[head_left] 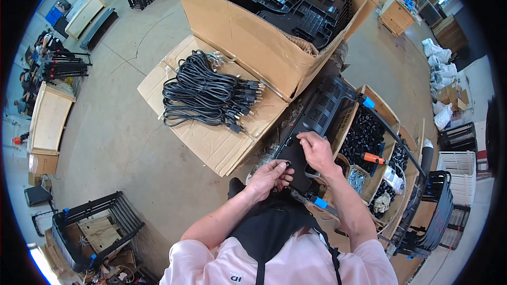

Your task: Assembling plastic device components by attaching them with screws using an electric screwdriver.

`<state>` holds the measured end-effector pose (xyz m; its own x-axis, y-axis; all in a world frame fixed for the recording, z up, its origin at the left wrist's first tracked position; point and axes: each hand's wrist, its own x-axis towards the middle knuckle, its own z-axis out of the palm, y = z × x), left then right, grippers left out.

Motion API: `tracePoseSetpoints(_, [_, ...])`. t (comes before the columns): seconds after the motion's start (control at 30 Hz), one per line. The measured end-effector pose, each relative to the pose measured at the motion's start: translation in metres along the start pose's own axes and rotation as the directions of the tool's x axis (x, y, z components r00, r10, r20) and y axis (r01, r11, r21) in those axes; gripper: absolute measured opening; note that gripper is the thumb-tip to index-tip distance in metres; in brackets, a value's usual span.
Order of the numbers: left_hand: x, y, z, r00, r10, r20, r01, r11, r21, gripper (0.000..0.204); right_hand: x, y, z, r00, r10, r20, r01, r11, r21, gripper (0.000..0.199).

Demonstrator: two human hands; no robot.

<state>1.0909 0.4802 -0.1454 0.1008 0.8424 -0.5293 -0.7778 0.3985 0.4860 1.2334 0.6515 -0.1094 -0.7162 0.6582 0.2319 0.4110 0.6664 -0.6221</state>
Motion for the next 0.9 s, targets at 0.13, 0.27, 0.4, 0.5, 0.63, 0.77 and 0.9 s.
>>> tracePoseSetpoints(0.13, [0.019,0.004,0.006,1.000,0.005,-0.002,-0.005,1.000,0.030,0.031,-0.007,-0.013,-0.038,0.900,0.368,0.232,-0.427,0.852,0.303,0.019])
tracePoseSetpoints(0.27, [0.037,0.011,0.019,1.000,-0.010,0.029,0.007,0.995,0.098,0.032,-0.016,-0.011,-0.056,0.879,0.412,0.240,-0.476,0.752,0.455,0.018])
tracePoseSetpoints(0.4, [0.049,0.017,0.031,0.997,-0.033,0.069,0.021,0.985,0.172,0.033,-0.018,-0.013,-0.070,0.897,0.368,0.246,-0.430,0.855,0.288,0.015])
tracePoseSetpoints(0.5, [0.056,0.018,0.040,0.992,-0.074,0.104,0.050,0.976,0.211,0.033,-0.020,-0.011,-0.074,0.904,0.342,0.257,-0.403,0.883,0.242,0.018])
tracePoseSetpoints(0.63, [0.063,0.019,0.049,0.985,-0.127,0.118,0.094,0.963,0.253,0.032,-0.022,0.000,-0.076,0.878,0.381,0.289,-0.451,0.861,0.234,0.018])
tracePoseSetpoints(0.77, [0.070,0.018,0.056,0.983,-0.162,0.080,0.145,0.971,0.188,0.032,-0.022,0.006,-0.071,0.886,0.390,0.251,-0.440,0.879,0.183,0.018])
tracePoseSetpoints(0.9, [0.083,0.015,0.063,0.990,-0.134,0.045,0.128,0.986,0.103,0.030,-0.022,0.017,-0.067,0.997,0.041,0.072,-0.040,0.999,-0.016,0.020])
